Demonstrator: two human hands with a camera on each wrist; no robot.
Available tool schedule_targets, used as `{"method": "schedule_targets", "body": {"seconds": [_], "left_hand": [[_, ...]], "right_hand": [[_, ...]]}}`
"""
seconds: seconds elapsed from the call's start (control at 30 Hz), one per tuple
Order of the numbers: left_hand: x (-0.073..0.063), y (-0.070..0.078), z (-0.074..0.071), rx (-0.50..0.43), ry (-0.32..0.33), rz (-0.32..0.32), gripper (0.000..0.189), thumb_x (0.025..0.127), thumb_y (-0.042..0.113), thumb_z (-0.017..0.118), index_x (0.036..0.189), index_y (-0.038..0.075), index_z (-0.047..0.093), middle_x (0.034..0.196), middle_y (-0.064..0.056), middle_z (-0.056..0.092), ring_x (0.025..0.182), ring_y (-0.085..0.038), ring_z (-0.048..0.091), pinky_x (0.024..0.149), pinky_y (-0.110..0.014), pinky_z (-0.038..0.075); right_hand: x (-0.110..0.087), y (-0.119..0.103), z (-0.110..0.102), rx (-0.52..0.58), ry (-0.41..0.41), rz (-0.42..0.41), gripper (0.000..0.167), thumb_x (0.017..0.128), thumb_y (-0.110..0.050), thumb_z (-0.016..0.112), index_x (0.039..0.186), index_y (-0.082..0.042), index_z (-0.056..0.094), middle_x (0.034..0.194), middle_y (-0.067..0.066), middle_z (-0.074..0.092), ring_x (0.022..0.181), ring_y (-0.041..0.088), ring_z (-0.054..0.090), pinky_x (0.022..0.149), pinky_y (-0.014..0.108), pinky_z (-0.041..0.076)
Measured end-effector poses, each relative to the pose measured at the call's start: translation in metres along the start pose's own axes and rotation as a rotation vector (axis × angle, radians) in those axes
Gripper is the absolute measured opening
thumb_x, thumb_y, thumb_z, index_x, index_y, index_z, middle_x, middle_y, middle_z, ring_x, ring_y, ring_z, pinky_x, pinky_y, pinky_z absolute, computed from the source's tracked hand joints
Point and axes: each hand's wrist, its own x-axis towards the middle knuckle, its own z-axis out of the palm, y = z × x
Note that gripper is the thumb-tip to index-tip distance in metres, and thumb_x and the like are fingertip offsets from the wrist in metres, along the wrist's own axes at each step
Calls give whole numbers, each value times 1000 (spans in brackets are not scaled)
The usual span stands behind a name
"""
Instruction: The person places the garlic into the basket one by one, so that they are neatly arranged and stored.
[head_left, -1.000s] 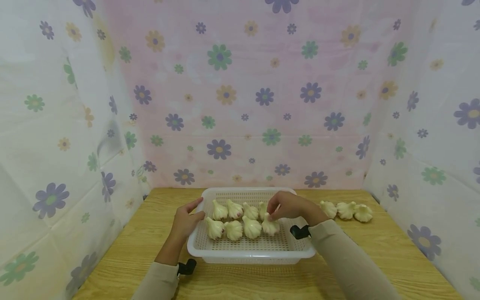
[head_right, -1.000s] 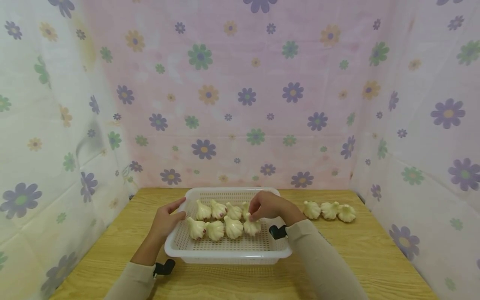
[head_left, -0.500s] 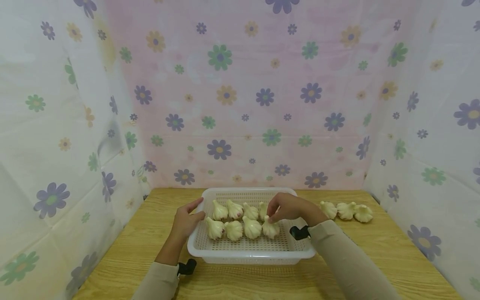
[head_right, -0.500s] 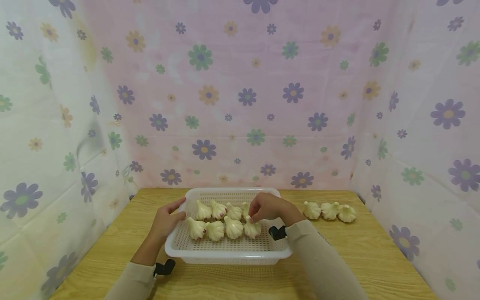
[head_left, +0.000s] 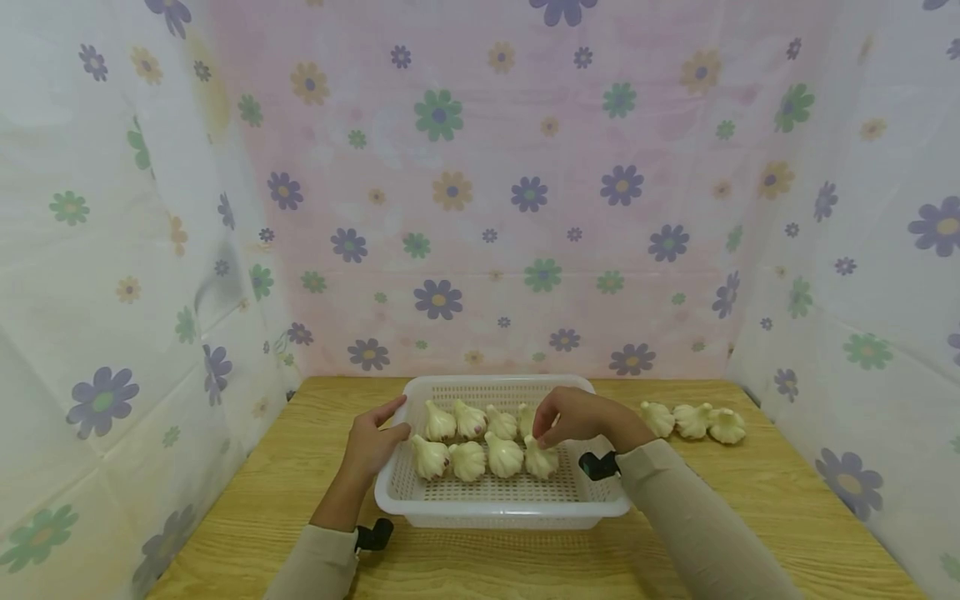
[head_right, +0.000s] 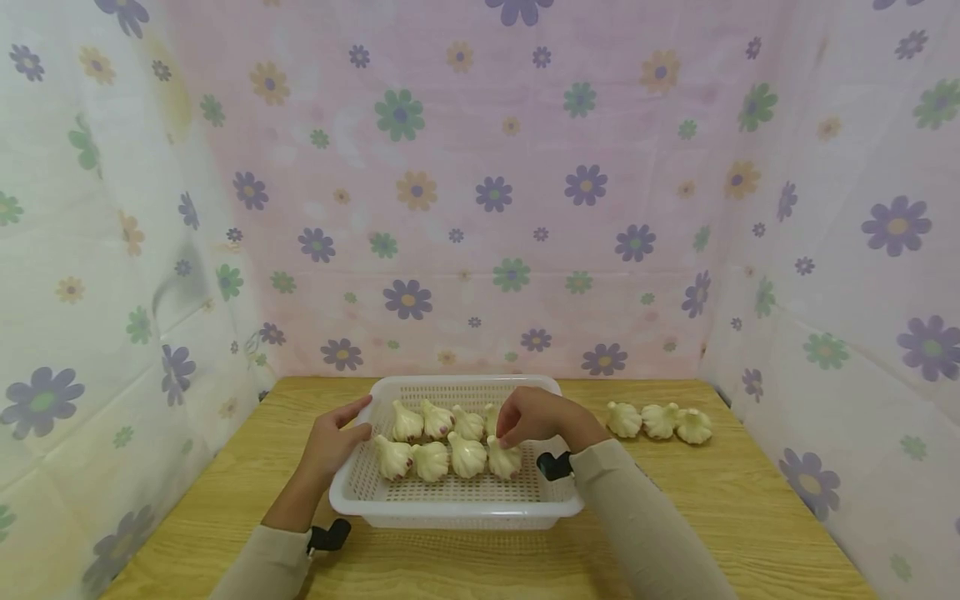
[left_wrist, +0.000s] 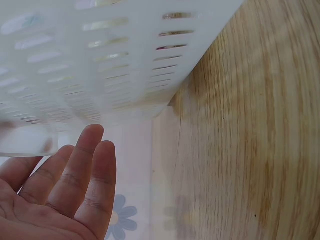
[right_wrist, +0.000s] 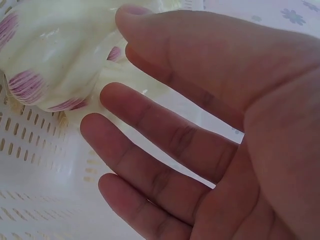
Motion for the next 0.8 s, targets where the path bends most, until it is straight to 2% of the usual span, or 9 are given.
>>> {"method": "schedule_targets", "body": {"seconds": [0.2,0.43,0.63,0.8], "left_hand": [[0,0,0,10,5,-5,62,86,10,68,147,19,61,157,-17,50,107,-29,73,76,-41,65],[1,-1,1,20,5,-4,62,86,10,67,147,19,60,156,-17,50,108,-30,73,76,-41,65],[2,0,1,41,16,-15,62,85,12,68,147,20,61,156,-16,51,110,-29,72,79,-40,64],[1,0,1,31,16,-14,62,86,11,68,147,19,61,156,-16,51,111,-28,72,81,-41,64]], "right_hand": [[0,3,-4,6,17,-17,9,91,-20,79,99,-17,80,99,-4,75,93,17,69,78,37,59],[-10,9,-19,47,81,-3,27,93,-23,77,116,-9,77,117,5,74,102,22,71,87,41,61],[-24,16,-32,92,168,0,22,96,-22,73,115,-11,76,122,14,72,103,26,72,88,44,61],[-37,24,-41,103,251,31,21,97,-27,73,114,-16,76,122,11,72,107,27,72,90,46,60]]}}
